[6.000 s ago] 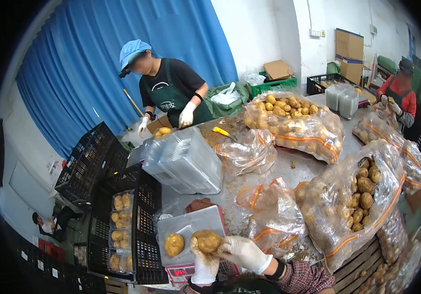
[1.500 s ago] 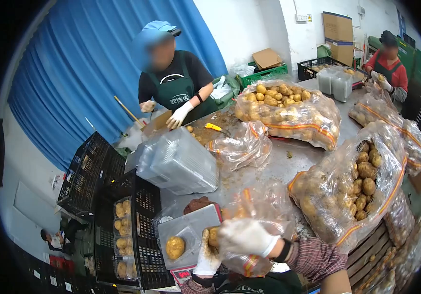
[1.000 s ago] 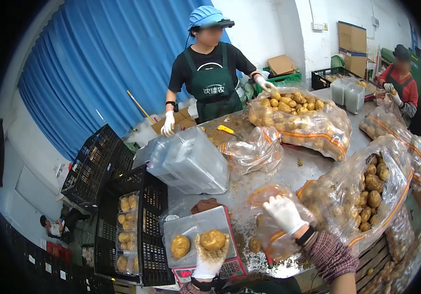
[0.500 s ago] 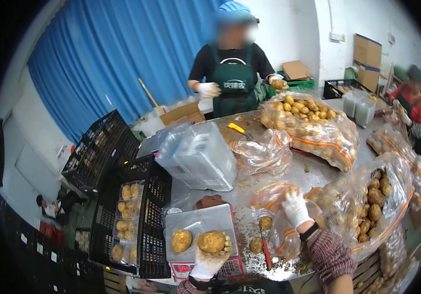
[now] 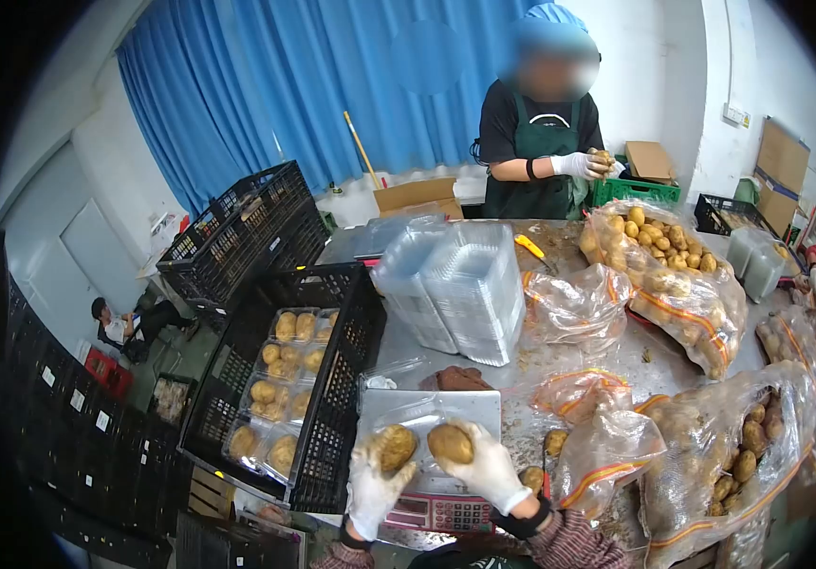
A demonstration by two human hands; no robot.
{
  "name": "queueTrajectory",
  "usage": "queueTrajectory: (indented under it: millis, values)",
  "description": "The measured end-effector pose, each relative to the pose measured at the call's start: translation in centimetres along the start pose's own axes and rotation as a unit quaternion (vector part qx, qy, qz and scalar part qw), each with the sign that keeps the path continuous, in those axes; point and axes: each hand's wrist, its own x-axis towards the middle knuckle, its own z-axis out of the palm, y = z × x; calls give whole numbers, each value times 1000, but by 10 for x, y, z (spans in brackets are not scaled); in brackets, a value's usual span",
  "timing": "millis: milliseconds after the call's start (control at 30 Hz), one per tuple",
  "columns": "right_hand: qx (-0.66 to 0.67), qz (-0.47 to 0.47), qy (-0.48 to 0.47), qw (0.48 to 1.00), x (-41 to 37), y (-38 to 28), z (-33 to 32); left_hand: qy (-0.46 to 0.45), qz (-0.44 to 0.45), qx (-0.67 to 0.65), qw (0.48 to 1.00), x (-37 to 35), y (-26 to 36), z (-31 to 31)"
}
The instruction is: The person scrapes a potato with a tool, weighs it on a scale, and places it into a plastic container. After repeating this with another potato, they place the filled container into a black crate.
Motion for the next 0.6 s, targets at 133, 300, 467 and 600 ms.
queueTrajectory:
  millis: [133,300,467,600]
  values:
    - [-57,29,60,996,24,6,61,-22,-61,109,992,6,-61,24]
    - [-297,-92,6,951,-8,18,93,77,-114,-94,986,-6,-75,38]
    - [-137,-102,-108,979,-19,32,20,100,-74,-115,986,-18,-76,-5]
    - [88,25,-102,991,36,29,-32,117,-135,-274,945,-25,-85,-24]
